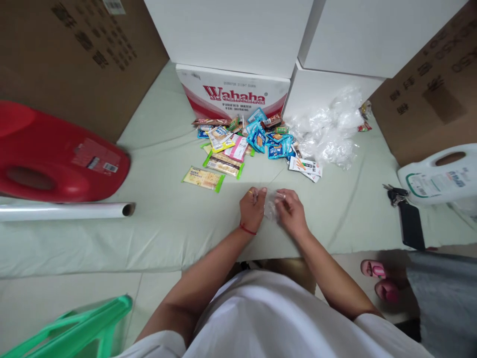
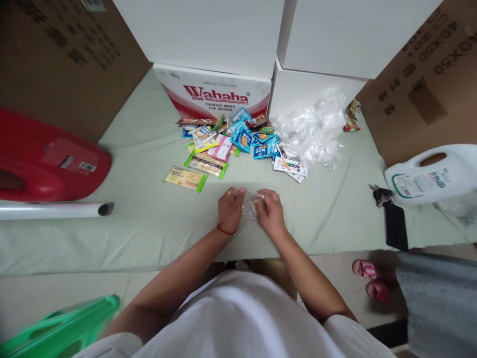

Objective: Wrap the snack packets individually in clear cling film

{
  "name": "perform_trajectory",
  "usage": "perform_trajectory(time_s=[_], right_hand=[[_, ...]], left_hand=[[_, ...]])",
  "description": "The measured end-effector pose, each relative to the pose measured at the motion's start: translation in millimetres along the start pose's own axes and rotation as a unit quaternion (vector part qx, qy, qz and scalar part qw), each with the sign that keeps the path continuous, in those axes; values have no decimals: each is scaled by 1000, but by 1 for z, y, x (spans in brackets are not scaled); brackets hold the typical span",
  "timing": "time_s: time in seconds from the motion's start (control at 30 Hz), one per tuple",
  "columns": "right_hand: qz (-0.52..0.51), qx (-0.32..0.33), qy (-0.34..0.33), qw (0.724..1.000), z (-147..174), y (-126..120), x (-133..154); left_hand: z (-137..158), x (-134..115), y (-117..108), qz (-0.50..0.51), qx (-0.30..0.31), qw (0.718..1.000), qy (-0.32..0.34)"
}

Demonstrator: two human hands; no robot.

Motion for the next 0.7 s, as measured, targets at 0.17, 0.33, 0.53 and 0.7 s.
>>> perform_trajectory(time_s=[0.17, 0.33, 0.53, 0.7], right_hand=[[-164, -40, 197, 966, -11, 1, -13], [-197, -15, 247, 949, -15, -13, -10], [-165, -130, 224, 952, -6, -23, -7], [-219, -125, 191, 949, 9, -14, 16]], left_hand=[[-2, -1, -4, 113, 113, 978, -137], [-10, -2, -10, 228, 93, 948, -201], [3, -10, -19, 202, 28, 959, -197], [40, -18, -8, 212, 167, 922, -278]])
Point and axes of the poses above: each hand's wrist, its own z-axis away from the middle knuckle, its own y-axis out of the palm, x = y × z, the point moved 1 cm from there along -z, towards the middle knuckle, and after that the axes turned 13 degrees about z, right-handed, at the moved point
